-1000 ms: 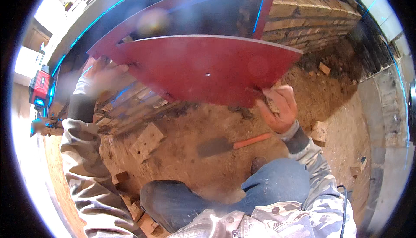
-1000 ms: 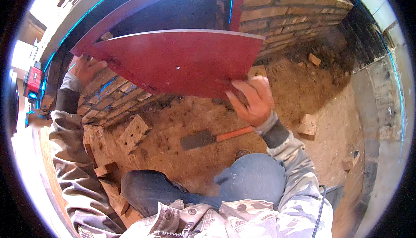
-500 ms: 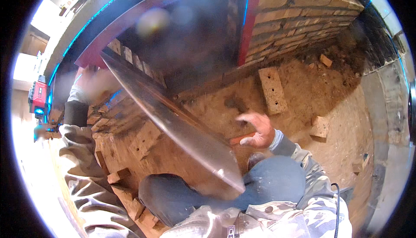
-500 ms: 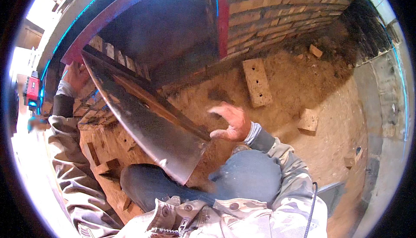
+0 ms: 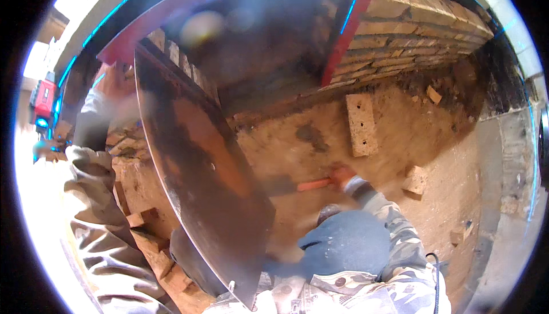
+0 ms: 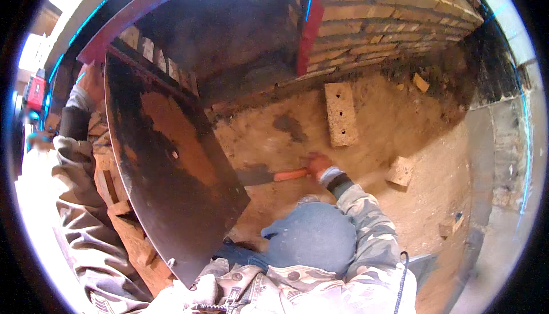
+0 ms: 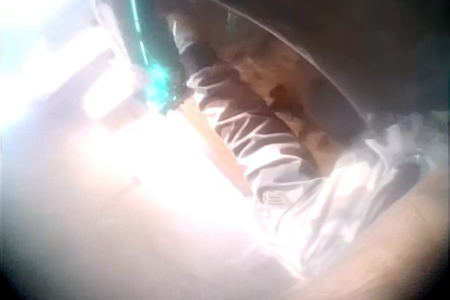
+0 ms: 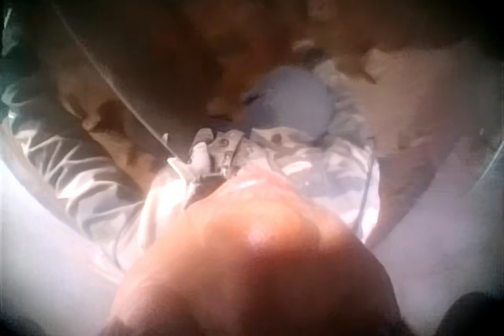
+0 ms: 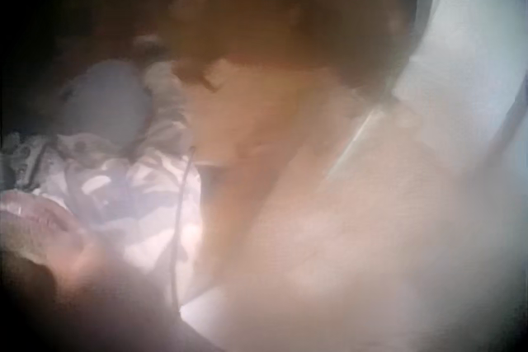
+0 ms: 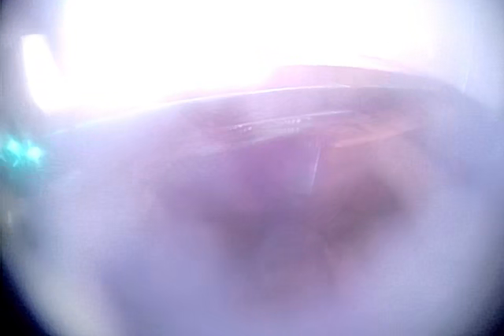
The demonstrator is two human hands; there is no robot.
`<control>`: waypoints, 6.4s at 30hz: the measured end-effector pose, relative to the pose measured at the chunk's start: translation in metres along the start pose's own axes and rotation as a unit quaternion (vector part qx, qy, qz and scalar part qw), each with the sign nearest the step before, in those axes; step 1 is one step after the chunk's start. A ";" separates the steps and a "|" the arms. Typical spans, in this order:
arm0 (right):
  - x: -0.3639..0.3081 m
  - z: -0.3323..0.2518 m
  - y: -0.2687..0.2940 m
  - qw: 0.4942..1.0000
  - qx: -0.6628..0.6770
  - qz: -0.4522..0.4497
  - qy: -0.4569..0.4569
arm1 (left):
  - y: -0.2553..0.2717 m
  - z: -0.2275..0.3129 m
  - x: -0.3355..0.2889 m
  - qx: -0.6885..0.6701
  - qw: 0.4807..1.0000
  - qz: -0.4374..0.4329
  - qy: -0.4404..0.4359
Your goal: The person uses a trowel to apply mortar to a brick and places it into a curved brick arch. The person repeats this process, tapping bricks into place and smoothing mortar joints along the arch. A laser level projects a blue line used for alignment.
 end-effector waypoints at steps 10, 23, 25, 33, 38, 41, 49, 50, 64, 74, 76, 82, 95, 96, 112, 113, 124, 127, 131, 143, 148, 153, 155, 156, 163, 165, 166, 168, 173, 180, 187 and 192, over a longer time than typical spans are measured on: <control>-0.034 -0.020 0.102 0.975 0.213 -0.024 -0.063 | -0.020 -0.031 0.000 -0.051 0.997 -0.024 0.057; -0.049 0.001 0.129 0.939 0.174 0.181 -0.234 | -0.011 0.004 0.002 -0.138 0.985 -0.072 0.078; -0.055 -0.004 0.122 0.910 0.275 0.157 -0.268 | -0.014 0.000 0.002 -0.139 0.983 -0.080 0.088; 0.042 -0.052 0.230 0.760 0.555 0.301 -0.153 | -0.011 0.001 0.002 -0.114 0.985 -0.084 0.102; 0.096 -0.061 0.284 0.613 0.704 0.345 -0.100 | -0.001 0.009 0.004 -0.141 0.985 -0.046 0.092; 0.103 -0.056 0.289 0.569 0.725 0.377 -0.092 | 0.013 0.019 0.001 -0.065 0.997 0.012 0.040; 0.114 -0.051 0.268 0.542 0.744 0.386 -0.063 | 0.005 0.016 0.007 -0.153 0.988 -0.014 0.027; 0.117 -0.056 0.263 0.532 0.758 0.372 -0.059 | 0.003 0.013 0.006 -0.149 0.988 -0.021 0.043; 0.109 -0.049 0.255 0.554 0.737 0.386 -0.033 | -0.003 0.027 -0.003 -0.048 0.993 -0.097 -0.047; 0.071 -0.058 0.106 0.750 0.561 0.270 -0.223 | -0.022 -0.004 -0.002 -0.030 0.998 -0.049 -0.017; 0.056 -0.054 0.109 0.819 0.441 0.311 -0.193 | -0.032 -0.013 -0.006 0.069 0.992 -0.095 -0.051; 0.036 -0.029 0.123 0.870 0.347 0.301 -0.182 | -0.046 -0.034 -0.010 0.220 0.957 -0.152 -0.115; 0.040 -0.017 0.119 0.869 0.397 0.160 -0.250 | -0.029 -0.036 0.002 0.062 0.991 -0.107 0.054; 0.049 -0.022 0.124 0.875 0.391 0.159 -0.238 | -0.032 -0.037 0.001 0.097 0.988 -0.116 0.028; 0.077 -0.029 0.141 0.865 0.387 0.235 -0.218 | -0.049 -0.050 -0.014 0.293 0.937 -0.088 -0.172; 0.073 -0.033 0.143 0.857 0.396 0.254 -0.212 | -0.048 -0.044 -0.016 0.304 0.930 -0.076 -0.191; 0.100 -0.067 0.117 0.915 0.340 0.176 -0.123 | -0.025 -0.044 0.002 0.067 0.996 -0.048 0.028; 0.084 -0.046 0.119 0.913 0.314 0.207 -0.157 | -0.020 -0.043 0.000 0.046 0.997 -0.033 0.051; 0.062 -0.025 0.120 0.900 0.299 0.233 -0.214 | -0.022 -0.045 0.000 -0.054 0.997 -0.039 0.051; 0.102 -0.082 0.150 0.916 0.332 0.181 -0.131 | -0.032 -0.046 -0.005 0.108 0.989 -0.084 -0.057; 0.162 -0.089 0.142 0.941 0.305 0.109 -0.097 | -0.047 -0.093 -0.002 0.026 0.991 -0.103 0.083; 0.140 -0.064 0.153 0.912 0.327 0.228 -0.099 | -0.055 -0.101 -0.002 -0.081 0.990 -0.103 0.050; 0.129 -0.038 0.144 0.913 0.329 0.174 -0.170 | -0.055 -0.075 -0.004 0.018 0.986 -0.135 -0.092; 0.124 -0.026 0.141 0.912 0.325 0.157 -0.195 | -0.055 -0.063 -0.007 0.091 0.974 -0.140 -0.154; 0.110 -0.004 0.147 0.928 0.229 0.201 -0.214 | -0.043 -0.064 -0.006 0.082 0.990 -0.104 -0.043; 0.117 -0.014 0.144 0.943 0.199 0.164 -0.213 | -0.046 -0.070 -0.007 0.113 0.988 -0.103 -0.026; 0.122 -0.022 0.146 0.949 0.203 0.155 -0.187 | -0.046 -0.073 -0.008 0.075 0.993 -0.089 -0.012; 0.136 -0.031 0.137 0.953 0.216 0.076 -0.200 | -0.049 -0.077 -0.006 0.084 0.993 -0.080 -0.013; 0.157 -0.035 0.155 0.959 0.188 0.178 -0.116 | -0.051 -0.064 -0.009 0.156 0.981 -0.079 -0.085; 0.151 0.008 0.128 0.957 0.197 0.137 -0.166 | -0.038 -0.025 -0.012 0.244 0.945 -0.057 -0.210; 0.114 0.015 0.151 0.934 0.207 0.168 -0.239 | -0.030 -0.037 -0.016 0.186 0.962 0.001 -0.199; 0.106 0.022 0.140 0.941 0.175 0.120 -0.264 | -0.042 -0.061 -0.009 0.110 0.987 -0.086 -0.084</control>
Point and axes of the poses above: each hand's wrist, its own x-axis towards the middle knuckle, its own y-axis out of the back of the hand, z = x × y, the point moved 9 cm from there along x, towards the middle knuckle, and after that the axes turned 4 degrees about -x, right-handed, at the moved point
